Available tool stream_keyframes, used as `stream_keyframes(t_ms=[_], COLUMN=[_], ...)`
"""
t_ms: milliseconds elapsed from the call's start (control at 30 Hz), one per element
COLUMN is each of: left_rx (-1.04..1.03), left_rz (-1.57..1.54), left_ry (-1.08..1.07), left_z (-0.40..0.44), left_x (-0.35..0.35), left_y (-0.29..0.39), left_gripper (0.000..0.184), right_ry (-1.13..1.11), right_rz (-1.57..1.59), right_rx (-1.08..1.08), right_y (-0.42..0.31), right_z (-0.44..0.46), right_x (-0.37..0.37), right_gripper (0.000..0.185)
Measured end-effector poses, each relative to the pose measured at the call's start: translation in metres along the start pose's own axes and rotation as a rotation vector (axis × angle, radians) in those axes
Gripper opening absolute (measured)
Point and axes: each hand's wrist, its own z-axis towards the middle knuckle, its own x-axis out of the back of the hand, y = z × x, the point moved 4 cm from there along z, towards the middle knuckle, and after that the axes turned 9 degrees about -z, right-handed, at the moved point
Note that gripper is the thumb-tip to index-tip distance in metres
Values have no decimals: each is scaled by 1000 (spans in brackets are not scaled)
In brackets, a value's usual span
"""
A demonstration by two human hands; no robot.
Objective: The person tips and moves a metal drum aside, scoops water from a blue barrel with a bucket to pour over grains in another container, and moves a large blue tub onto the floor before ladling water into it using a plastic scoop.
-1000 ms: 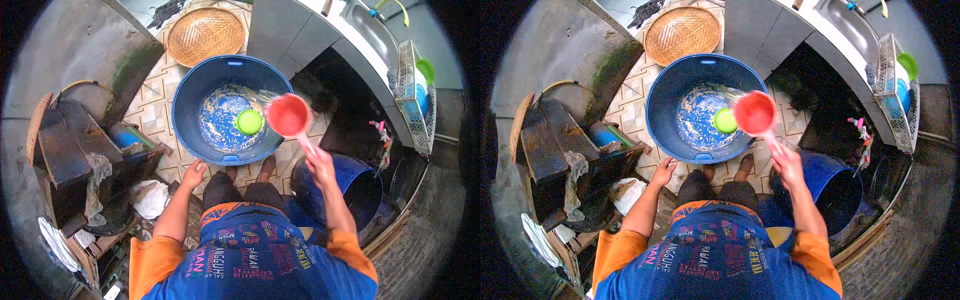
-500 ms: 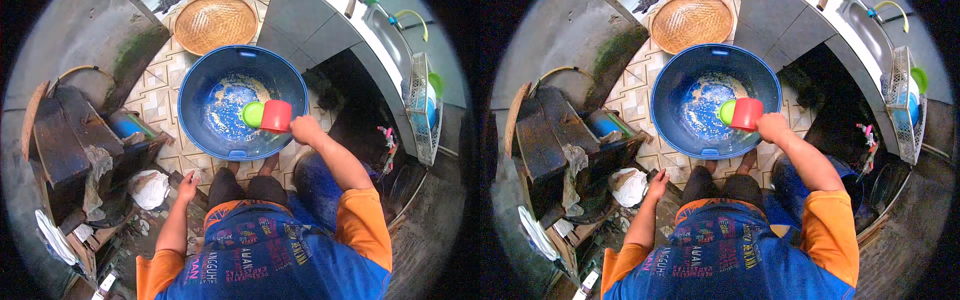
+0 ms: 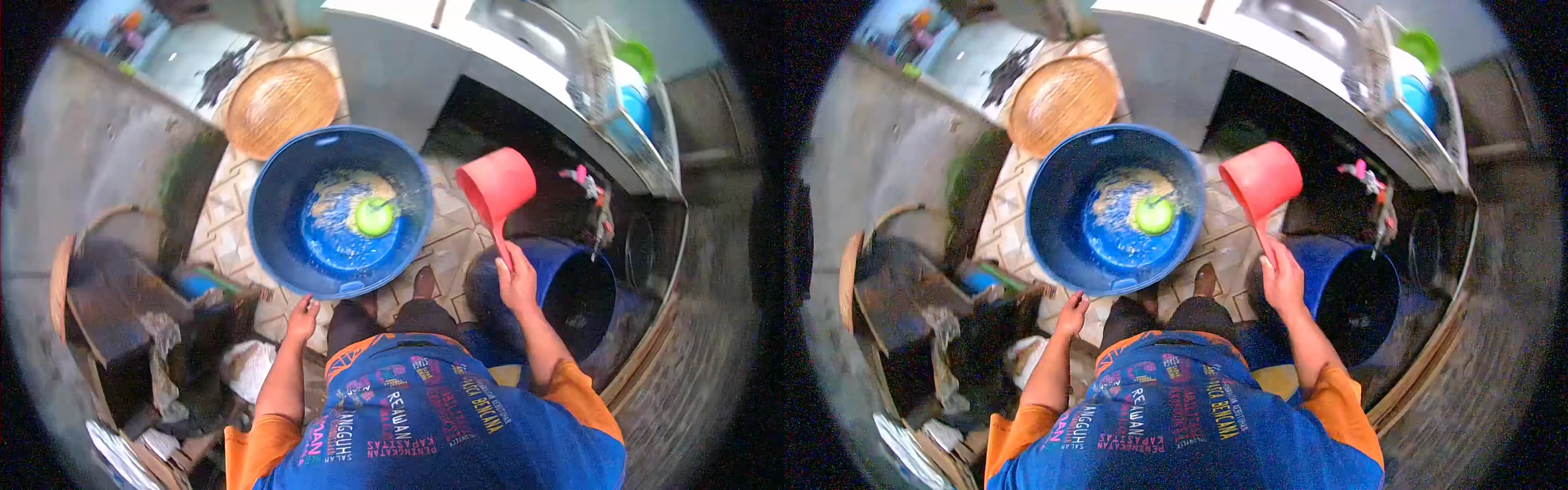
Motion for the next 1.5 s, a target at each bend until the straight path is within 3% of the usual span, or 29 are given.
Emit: stream_keyframes(t_ms=[100,200,233,300,367,533,567,633,667,767,800,833,900,933,967,1067,1100,1200,1300,1433,1500], left_rx=[3,52,42,51,18,-1,23,14,-32,-16,-25,-40,-61,-24,12,22,18,92,30,-5,42], left_rz=[13,1,31,-37,61,228,233,198,215,237,333,424,367,350,333,320,298,276,175,146,24], left_ry=[-37,-80,-101,-129,-96,-137,-153,-115,-133,-143,-142,-150,-139,-135,-131,-98,-93,-128,-130,-87,-106], left_z=[15,19,21,40,30,19,15,10,10,-10,-9,-4,-3,-2,-4,-10,-7,-13,4,27,12], left_x=[-19,-49,-57,-70,-74,-97,-101,-100,-95,-100,-94,-95,-99,-99,-99,-98,-99,-106,-96,-78,-74], left_y=[12,56,54,45,54,99,101,98,92,98,93,85,73,65,61,68,65,76,46,-1,12], left_gripper=[54,52,52,52,51,50,50,51,51,52,53,53,54,53,53,53,53,53,53,54,55], right_ry=[155,340,455,464,332,-243,-255,-510,-704,-515,-520,-492,-375,-102,-105,143,193,205,228,94,-127], right_rz=[106,208,174,207,-17,-251,-236,-263,-334,-392,-389,44,960,1019,1014,1391,1431,1395,1263,1029,897], right_rx=[-262,-688,-713,-945,-1115,-1239,-1226,-1267,-1177,-690,-676,-943,-1385,-1549,-1540,-1487,-1423,-1306,-1234,-1140,-977], right_y=[48,109,134,194,228,345,360,383,390,477,480,488,479,399,401,379,363,325,269,211,182], right_z=[-60,-118,-134,-187,-204,-244,-243,-245,-243,-294,-290,-285,-263,-213,-218,-256,-258,-267,-263,-241,-219], right_x=[32,47,47,34,34,-25,-34,-60,-77,-217,-221,-221,-219,-117,-108,-77,-52,13,85,145,156], right_gripper=[31,29,27,25,24,30,30,31,32,34,34,29,22,19,19,13,24,28,33,34,34])
